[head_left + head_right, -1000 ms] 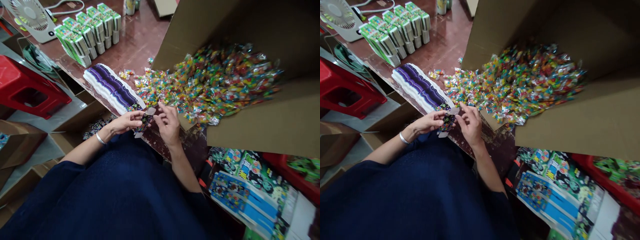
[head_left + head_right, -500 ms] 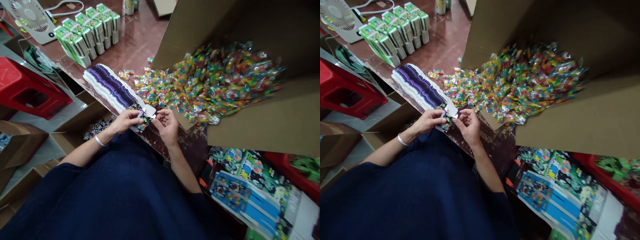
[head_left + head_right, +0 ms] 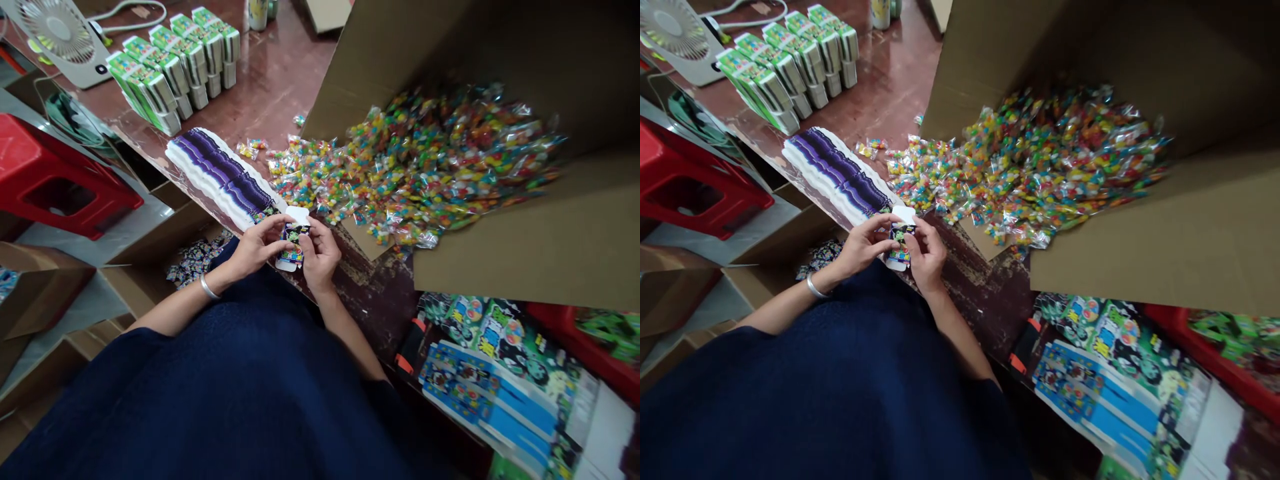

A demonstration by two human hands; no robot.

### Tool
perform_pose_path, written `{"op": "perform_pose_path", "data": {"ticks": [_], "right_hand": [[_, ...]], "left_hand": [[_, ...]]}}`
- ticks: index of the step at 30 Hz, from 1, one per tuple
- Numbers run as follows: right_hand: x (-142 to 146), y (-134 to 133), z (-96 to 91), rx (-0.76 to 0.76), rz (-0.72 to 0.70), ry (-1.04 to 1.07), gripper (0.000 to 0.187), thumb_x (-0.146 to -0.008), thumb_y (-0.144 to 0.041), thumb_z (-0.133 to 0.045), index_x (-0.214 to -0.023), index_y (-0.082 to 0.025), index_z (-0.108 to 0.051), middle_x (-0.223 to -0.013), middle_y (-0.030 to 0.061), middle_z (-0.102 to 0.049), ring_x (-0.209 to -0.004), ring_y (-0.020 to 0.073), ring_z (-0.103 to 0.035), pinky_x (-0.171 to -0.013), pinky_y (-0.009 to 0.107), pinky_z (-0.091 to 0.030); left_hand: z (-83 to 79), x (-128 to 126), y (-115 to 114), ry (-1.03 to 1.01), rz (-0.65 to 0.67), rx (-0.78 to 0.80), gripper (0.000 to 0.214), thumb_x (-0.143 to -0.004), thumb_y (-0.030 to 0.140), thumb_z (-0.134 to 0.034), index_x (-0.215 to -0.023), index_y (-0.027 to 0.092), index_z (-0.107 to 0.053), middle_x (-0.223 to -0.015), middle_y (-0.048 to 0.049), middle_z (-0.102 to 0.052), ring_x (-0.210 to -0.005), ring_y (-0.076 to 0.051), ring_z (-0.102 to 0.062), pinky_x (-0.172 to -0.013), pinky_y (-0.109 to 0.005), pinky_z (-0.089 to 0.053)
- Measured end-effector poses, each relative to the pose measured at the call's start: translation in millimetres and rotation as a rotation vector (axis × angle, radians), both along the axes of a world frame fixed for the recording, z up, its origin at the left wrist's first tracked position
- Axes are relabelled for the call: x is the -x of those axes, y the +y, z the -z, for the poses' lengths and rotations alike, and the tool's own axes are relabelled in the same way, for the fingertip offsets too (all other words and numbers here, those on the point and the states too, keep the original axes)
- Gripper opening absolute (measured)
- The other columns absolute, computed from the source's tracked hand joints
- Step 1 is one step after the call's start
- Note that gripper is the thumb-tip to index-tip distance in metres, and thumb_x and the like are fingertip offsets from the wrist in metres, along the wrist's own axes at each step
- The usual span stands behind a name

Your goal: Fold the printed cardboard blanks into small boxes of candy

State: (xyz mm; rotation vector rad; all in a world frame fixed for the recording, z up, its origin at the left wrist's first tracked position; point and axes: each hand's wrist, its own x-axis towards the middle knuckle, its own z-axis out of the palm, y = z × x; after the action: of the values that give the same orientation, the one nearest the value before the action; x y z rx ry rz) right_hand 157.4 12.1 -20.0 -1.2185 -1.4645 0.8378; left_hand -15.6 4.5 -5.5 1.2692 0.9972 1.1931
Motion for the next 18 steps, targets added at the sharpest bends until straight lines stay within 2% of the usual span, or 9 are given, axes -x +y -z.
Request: {"op": "perform_pose_path", "data": {"ticks": [3, 5, 8, 11, 15, 18], "right_hand": [[-2.8, 3.0, -0.8, -0.029, -0.011, -0.093, 0.029, -0.100, -0.055, -0.058, -0.099, -0.026, -0.066, -0.096, 0.0052, -0.072, -0.089, 0.0220, -0.072, -0.083, 0.038, -0.061], [-3.0, 5.8, -3.8, -0.045, -0.030, -0.089, 0.031, -0.100, -0.055, -0.058, -0.089, -0.026, -0.061, -0.103, 0.0073, -0.072, -0.099, 0.0239, -0.072, -0.088, 0.040, -0.061], [0.1, 10.1, -8.9, -0.021, -0.066, 0.072, 0.030, -0.096, -0.054, -0.065, -0.090, -0.026, -0.058, -0.113, 0.0082, -0.072, -0.103, 0.0234, -0.072, -0.091, 0.040, -0.060], [3.8, 13.6, -13.5, 0.023, -0.071, 0.238, 0.036, -0.090, -0.058, -0.073, -0.098, -0.027, -0.055, -0.097, 0.0034, -0.072, -0.088, 0.0196, -0.072, -0.086, 0.037, -0.061], [1.9, 17.3, -21.7, 0.054, -0.185, 0.230, 0.047, -0.083, -0.069, -0.076, -0.084, -0.026, -0.057, -0.084, 0.0020, -0.068, -0.082, 0.0191, -0.069, -0.081, 0.036, -0.060], [-3.9, 21.4, -28.7, 0.150, -0.230, 0.205, 0.043, -0.080, -0.063, -0.082, -0.082, -0.025, -0.064, -0.084, 0.0017, -0.071, -0.081, 0.0188, -0.069, -0.080, 0.036, -0.060]], "left_hand": [[-2.3, 3.9, 2.1, -0.006, 0.100, 0.059, 0.041, -0.082, 0.033, -0.085, -0.117, 0.021, -0.066, -0.092, -0.0013, -0.068, -0.067, -0.011, -0.060, -0.059, -0.023, -0.053], [-3.4, 4.0, 2.3, 0.004, 0.117, 0.070, 0.041, -0.082, 0.033, -0.086, -0.115, 0.020, -0.066, -0.092, -0.0012, -0.067, -0.063, -0.009, -0.057, -0.057, -0.022, -0.050], [-4.7, 1.9, 2.1, -0.016, 0.041, 0.037, 0.042, -0.079, 0.033, -0.088, -0.111, 0.021, -0.063, -0.102, -0.0032, -0.066, -0.076, -0.012, -0.061, -0.063, -0.023, -0.054], [-5.9, 0.1, 1.9, -0.042, -0.016, 0.030, 0.044, -0.075, 0.031, -0.090, -0.105, 0.022, -0.058, -0.101, -0.0027, -0.062, -0.084, -0.014, -0.061, -0.067, -0.023, -0.056], [-7.6, 0.8, -0.3, -0.012, -0.001, 0.042, 0.043, -0.077, 0.033, -0.088, -0.102, 0.023, -0.054, -0.097, -0.0017, -0.061, -0.080, -0.013, -0.060, -0.066, -0.023, -0.057], [-8.4, 2.5, -2.1, 0.046, -0.018, 0.022, 0.040, -0.080, 0.030, -0.083, -0.106, 0.023, -0.053, -0.101, -0.0016, -0.061, -0.079, -0.012, -0.062, -0.069, -0.026, -0.060]]}}
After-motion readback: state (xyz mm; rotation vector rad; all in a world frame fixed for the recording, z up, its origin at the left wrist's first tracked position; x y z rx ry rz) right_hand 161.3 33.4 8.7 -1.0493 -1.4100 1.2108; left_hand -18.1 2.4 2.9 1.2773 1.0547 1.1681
